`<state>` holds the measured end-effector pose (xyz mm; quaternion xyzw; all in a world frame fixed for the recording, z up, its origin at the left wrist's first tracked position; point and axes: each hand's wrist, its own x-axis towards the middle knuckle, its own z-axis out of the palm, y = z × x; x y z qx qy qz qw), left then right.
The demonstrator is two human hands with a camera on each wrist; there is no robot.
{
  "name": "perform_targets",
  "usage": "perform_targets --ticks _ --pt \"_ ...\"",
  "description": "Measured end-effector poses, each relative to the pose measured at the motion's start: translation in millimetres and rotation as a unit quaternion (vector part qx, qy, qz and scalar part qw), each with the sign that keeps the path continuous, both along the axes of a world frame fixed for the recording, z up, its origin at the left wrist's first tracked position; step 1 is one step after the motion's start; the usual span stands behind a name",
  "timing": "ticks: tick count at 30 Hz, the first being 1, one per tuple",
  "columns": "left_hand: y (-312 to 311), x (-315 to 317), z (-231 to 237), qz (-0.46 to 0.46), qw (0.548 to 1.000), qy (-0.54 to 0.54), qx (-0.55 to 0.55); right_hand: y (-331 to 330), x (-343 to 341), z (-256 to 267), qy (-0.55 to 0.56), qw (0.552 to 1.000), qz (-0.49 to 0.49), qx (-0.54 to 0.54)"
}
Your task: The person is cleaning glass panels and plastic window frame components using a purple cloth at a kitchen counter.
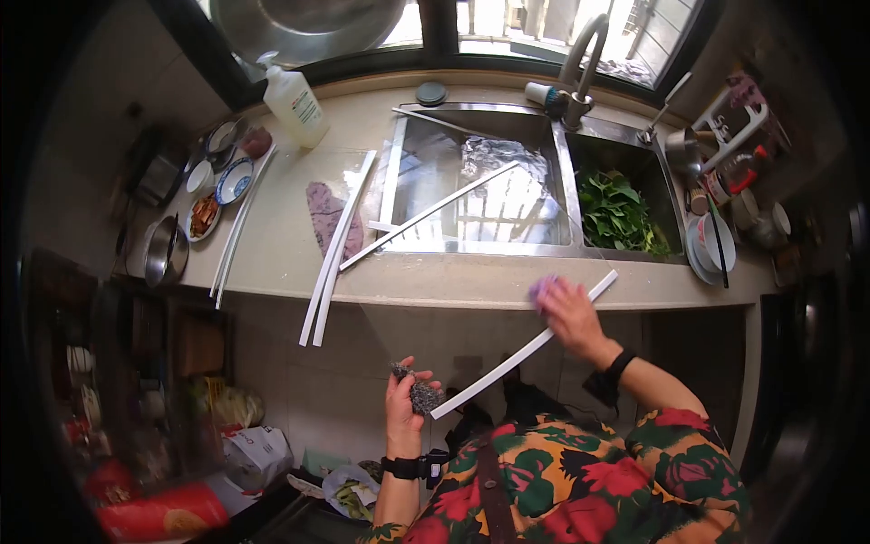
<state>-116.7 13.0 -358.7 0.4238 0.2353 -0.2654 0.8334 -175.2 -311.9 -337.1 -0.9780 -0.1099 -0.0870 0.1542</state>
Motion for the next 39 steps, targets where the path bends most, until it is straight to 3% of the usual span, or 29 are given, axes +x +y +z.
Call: perform_targets --ticks 5,6,8,10,11,14,17,20,25,28,31,32,33,35,36,38,39 --pt "-0.8 2.3 -3.1 0.006 0.998 -0.008 -0.06 70.1 14.9 19.0 0.048 0.963 0.266 0.01" --pt "-0.7 2.9 -8.6 0.024 0.996 -0.002 -0.088 81.8 31.3 21.3 0.049 0.961 0.272 0.009" --pt "3.0 0.9 -17.0 0.049 0.992 0.006 -0.115 110.3 69.0 23.1 0.062 0.921 0.383 -0.038" --pt "6.3 0.2 -21.4 0.036 0.978 0.084 -0.19 136.2 116.3 20.3 0.009 0.918 0.392 -0.061" --pt "3.4 -1.5 -9.2 0.023 0.984 0.024 -0.176 148.4 140.0 14.6 0.0 0.931 0.361 -0.045" --pt "5.5 -0.7 -12.5 0.0 0.983 -0.004 -0.182 170.6 201.9 15.6 0.017 0.967 0.242 -0.078" --pt "7.1 4.5 -14.3 0.009 0.99 -0.019 -0.142 167.1 218.9 1.9 0.022 0.986 0.162 -0.024" --pt "5.9 15.1 -11.4 0.009 0.996 -0.029 -0.081 150.7 181.6 10.3 0.017 0.986 0.163 -0.027" --pt "5.1 33.4 -6.5 0.008 0.997 -0.029 -0.071 86.8 100.1 13.0 0.065 0.946 0.302 -0.102" --pt "1.8 52.7 -6.7 0.027 0.998 -0.021 -0.048 40.4 93.1 21.4 0.116 0.927 0.34 -0.103" --pt "2.7 73.2 -6.9 0.028 0.999 -0.025 0.0 -3.5 148.1 12.8 0.162 0.964 0.199 -0.067" --pt "2.3 79.4 -5.8 0.036 0.999 -0.022 0.01 -15.6 165.5 26.8 0.141 0.978 0.144 -0.053" --pt "2.5 87.8 -7.3 0.038 0.999 -0.029 0.016 -46.5 190.6 -3.0 0.032 0.985 0.17 0.023" --pt "2.8 100.9 -8.1 0.041 0.998 -0.035 0.032 -71.8 216.4 16.6 0.064 0.994 0.075 0.056" --pt "1.7 107.3 -7.5 0.067 0.996 -0.036 0.039 -87.0 229.1 5.9 0.03 0.999 0.014 -0.028" --pt "-0.3 118.8 -12.5 0.095 0.994 -0.04 0.047 -105.8 257.8 16.0 0.116 0.992 -0.042 -0.024" --pt "2.3 120.7 -19.3 0.1 0.993 -0.038 0.053 -124.2 277.1 -3.5 0.095 0.98 -0.105 0.142"
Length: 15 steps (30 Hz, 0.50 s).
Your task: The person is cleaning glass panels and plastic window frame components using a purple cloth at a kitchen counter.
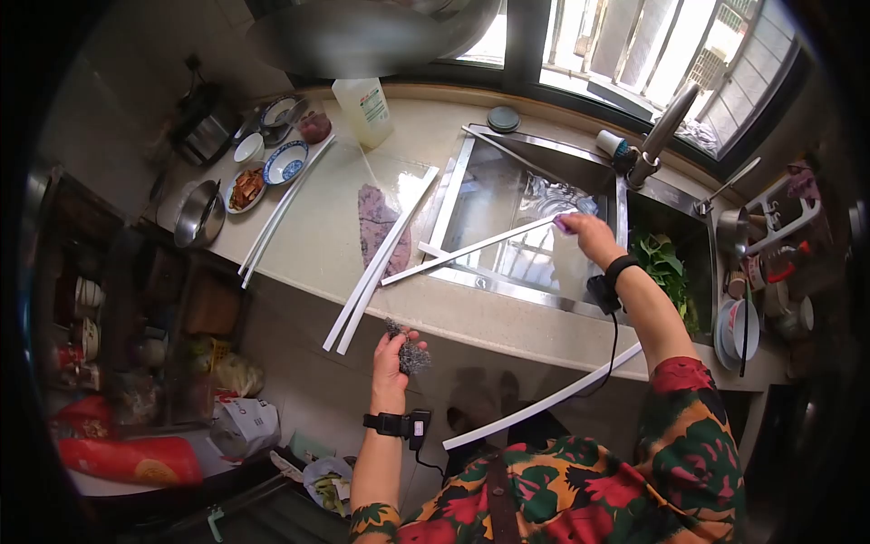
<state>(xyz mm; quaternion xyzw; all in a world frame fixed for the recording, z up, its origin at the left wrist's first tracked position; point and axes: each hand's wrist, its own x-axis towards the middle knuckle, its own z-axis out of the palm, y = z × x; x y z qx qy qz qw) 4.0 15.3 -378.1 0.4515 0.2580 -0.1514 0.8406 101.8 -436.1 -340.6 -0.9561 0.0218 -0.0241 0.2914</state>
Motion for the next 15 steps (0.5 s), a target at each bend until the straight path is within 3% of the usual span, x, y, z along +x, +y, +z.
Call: perform_targets --ticks 1,2,3,4,5,7,8,11,13,15 --pt "-0.5 0.9 0.8 0.005 1.0 0.003 0.005 -8.6 10.5 -9.9 -0.025 0.984 -0.083 0.156" --pt "-0.6 -1.2 1.8 0.005 1.0 0.006 0.007 -16.9 13.2 -21.4 -0.022 0.984 -0.083 0.157" --pt "-3.6 -5.3 15.5 0.044 0.998 0.012 0.034 -14.2 10.4 -15.4 -0.147 0.978 -0.136 0.051" --pt "-6.2 -8.4 26.8 0.081 0.995 0.018 0.062 -13.6 4.1 -6.8 -0.268 0.943 -0.186 -0.058" --pt "-6.6 -10.7 32.0 0.078 0.995 0.02 0.064 -14.6 -7.5 3.6 -0.265 0.944 -0.188 -0.057" --pt "-5.3 -16.6 42.4 0.196 0.944 -0.1 0.247 -10.2 -37.2 18.9 -0.134 0.985 -0.11 -0.011" --pt "-8.4 -17.0 58.4 0.195 0.943 -0.098 0.25 -14.5 -54.2 15.2 -0.08 0.994 -0.07 -0.038" --pt "-30.9 -3.2 92.4 0.186 0.939 -0.154 0.243 -8.2 -110.0 4.1 0.017 0.999 -0.035 -0.038" --pt "-52.3 11.8 94.8 0.109 0.968 -0.161 0.158 0.1 -139.6 -0.1 0.033 0.997 -0.045 -0.045" --pt "-79.0 21.1 100.7 0.05 0.993 -0.097 0.054 5.3 -165.4 -2.4 0.031 0.995 -0.081 -0.049"
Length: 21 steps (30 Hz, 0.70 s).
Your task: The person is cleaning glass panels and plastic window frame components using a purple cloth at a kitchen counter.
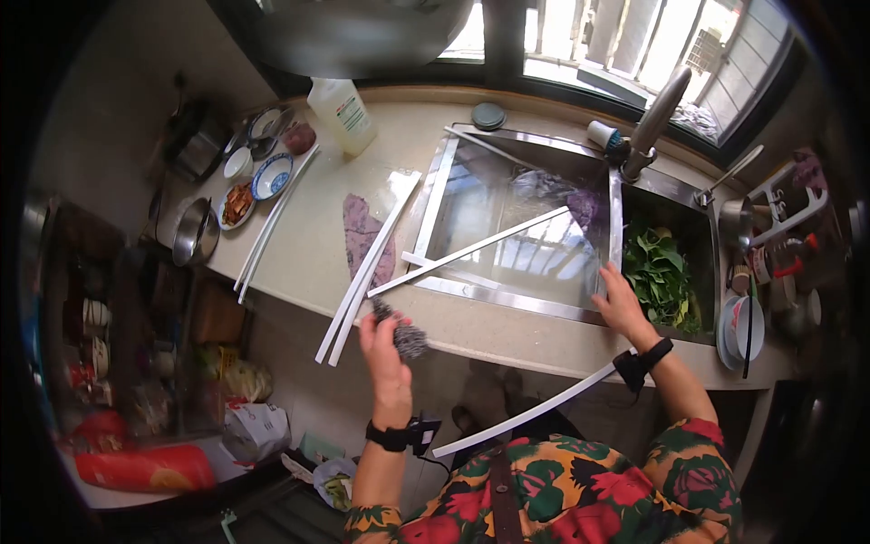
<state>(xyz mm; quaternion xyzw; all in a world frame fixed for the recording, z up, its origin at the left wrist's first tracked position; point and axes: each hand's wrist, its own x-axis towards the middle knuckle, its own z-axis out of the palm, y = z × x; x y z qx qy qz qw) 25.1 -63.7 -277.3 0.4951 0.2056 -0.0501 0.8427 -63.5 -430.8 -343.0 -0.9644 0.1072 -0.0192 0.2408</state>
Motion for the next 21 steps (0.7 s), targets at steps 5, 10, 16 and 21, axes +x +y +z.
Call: perform_targets --ticks 5,10,16,21 --pt "-49.3 37.0 -36.6 -0.094 0.956 0.213 -0.179 8.0 -45.7 5.6 0.009 0.999 -0.035 -0.011" --pt "-95.5 90.5 6.0 -0.184 0.954 0.059 -0.23 3.3 -49.4 2.2 -0.035 0.999 -0.011 -0.034" --pt "-44.8 62.2 1.0 -0.126 0.989 0.011 0.083 -6.6 -37.1 15.4 0.045 0.991 -0.075 0.101" --pt "42.3 -39.0 -39.9 0.02 0.957 0.029 0.287 -11.1 -23.4 16.4 0.076 0.98 -0.129 0.134"
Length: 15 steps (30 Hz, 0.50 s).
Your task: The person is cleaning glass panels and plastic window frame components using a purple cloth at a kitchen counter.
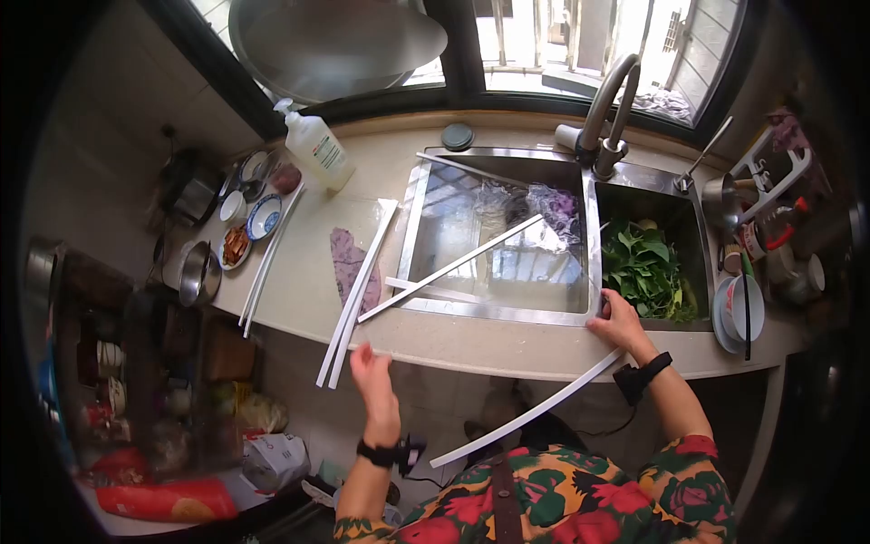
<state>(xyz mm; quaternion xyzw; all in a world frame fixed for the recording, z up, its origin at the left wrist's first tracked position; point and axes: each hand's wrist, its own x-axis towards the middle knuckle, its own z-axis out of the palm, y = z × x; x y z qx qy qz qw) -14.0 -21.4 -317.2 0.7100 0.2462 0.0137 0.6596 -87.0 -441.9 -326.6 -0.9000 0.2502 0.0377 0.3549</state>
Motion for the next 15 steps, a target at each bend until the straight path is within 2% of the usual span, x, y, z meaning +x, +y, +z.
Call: perform_targets --ticks 1,2,3,4,5,6,8,9,10,13,15 --pt "3.9 -22.0 -2.2 0.006 0.998 0.062 0.002 -0.9 1.9 -4.6 0.003 1.0 0.005 0.001" --pt "1.3 -39.6 11.9 0.024 0.98 0.192 -0.049 -1.9 4.2 -8.2 0.01 0.999 -0.03 0.044" --pt "2.3 -42.9 9.0 0.031 0.979 0.195 -0.05 -4.7 6.0 -13.5 0.018 0.994 -0.065 0.085" --pt "3.8 -46.0 4.7 -0.017 0.953 0.25 -0.173 -6.4 6.6 -26.2 -0.014 0.991 -0.078 0.105" --pt "4.0 -48.3 0.8 -0.067 0.906 0.297 -0.293 -9.5 5.0 -34.4 -0.011 0.992 -0.075 0.103" --pt "-2.5 -49.7 -1.3 -0.038 0.93 0.264 -0.255 -7.7 5.5 -31.3 -0.023 0.991 -0.087 0.102" --pt "-12.3 -52.5 4.5 -0.027 0.946 0.237 -0.22 -8.9 6.6 -25.0 -0.037 0.99 -0.092 0.096" --pt "-16.5 -53.1 10.0 -0.019 0.96 0.212 -0.18 -10.1 3.3 -22.5 -0.06 0.981 -0.111 0.147" --pt "-18.6 -53.9 16.5 -0.016 0.96 0.211 -0.183 -11.0 0.3 -19.7 -0.081 0.968 -0.131 0.199" --pt "-17.5 -49.9 31.4 -0.032 0.974 0.156 -0.163 -10.9 2.5 -2.2 -0.132 0.949 -0.136 0.25" --pt "-4.5 -36.7 40.7 -0.1 0.966 0.087 -0.22 -16.7 12.2 -6.7 -0.184 0.937 -0.13 0.267"
